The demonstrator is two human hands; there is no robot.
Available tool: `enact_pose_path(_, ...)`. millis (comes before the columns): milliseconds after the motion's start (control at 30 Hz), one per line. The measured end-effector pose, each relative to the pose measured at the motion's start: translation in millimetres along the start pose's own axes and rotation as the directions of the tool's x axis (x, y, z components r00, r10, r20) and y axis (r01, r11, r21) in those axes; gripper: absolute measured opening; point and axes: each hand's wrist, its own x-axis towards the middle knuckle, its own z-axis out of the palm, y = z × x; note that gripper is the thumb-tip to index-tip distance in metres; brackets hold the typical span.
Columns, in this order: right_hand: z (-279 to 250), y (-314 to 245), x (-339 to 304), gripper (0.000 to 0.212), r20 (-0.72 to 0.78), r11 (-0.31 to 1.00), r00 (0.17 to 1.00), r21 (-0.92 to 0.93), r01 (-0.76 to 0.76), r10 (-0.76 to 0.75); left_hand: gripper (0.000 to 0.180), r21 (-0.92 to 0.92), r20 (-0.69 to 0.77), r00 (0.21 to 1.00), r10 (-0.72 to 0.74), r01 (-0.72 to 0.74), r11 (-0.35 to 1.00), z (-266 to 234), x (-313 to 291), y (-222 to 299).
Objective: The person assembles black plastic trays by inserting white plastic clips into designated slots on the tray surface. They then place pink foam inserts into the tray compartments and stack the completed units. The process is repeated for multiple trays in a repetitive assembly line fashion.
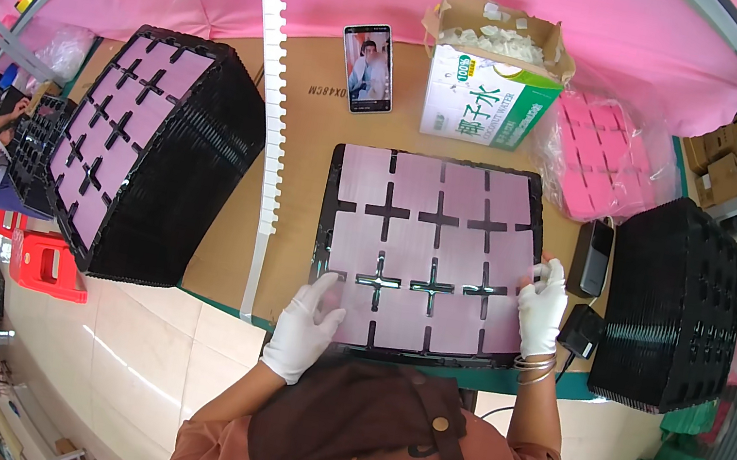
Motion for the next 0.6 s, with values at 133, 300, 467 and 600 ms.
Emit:
enact_pose_path(133, -2, 4, -1, 0.051, 0.008, 1.000, 1.000, -0.006, 0.002, -0.002, 0.053, 0.011, 0.005, 1.000, 0.026, -0.026, 1.000, 0, -2, -3)
enact_pose_path(300, -2, 4, -2, 0.052, 0.022, 0.997, 0.999, 0.072, -0.033, 0.032, 0.055, 0.055, -0.017, 0.996, 0.086, -0.085, 0.995, 2, -5, -7)
enact_pose_path(467, -6, -6, -7, 0.057, 0.082, 0.996, 0.995, -0.069, -0.053, 0.059, 0.057, 0.052, -0.087, 0.987, 0.135, -0.131, 0.990, 6, -4, -16)
enact_pose_path(600, -10, -11, -14, 0.061, 0.147, 0.991, 0.988, -0.132, -0.022, 0.041, 0.056, 0.035, -0.060, 0.989, 0.137, -0.135, 0.990, 6, -3, -17)
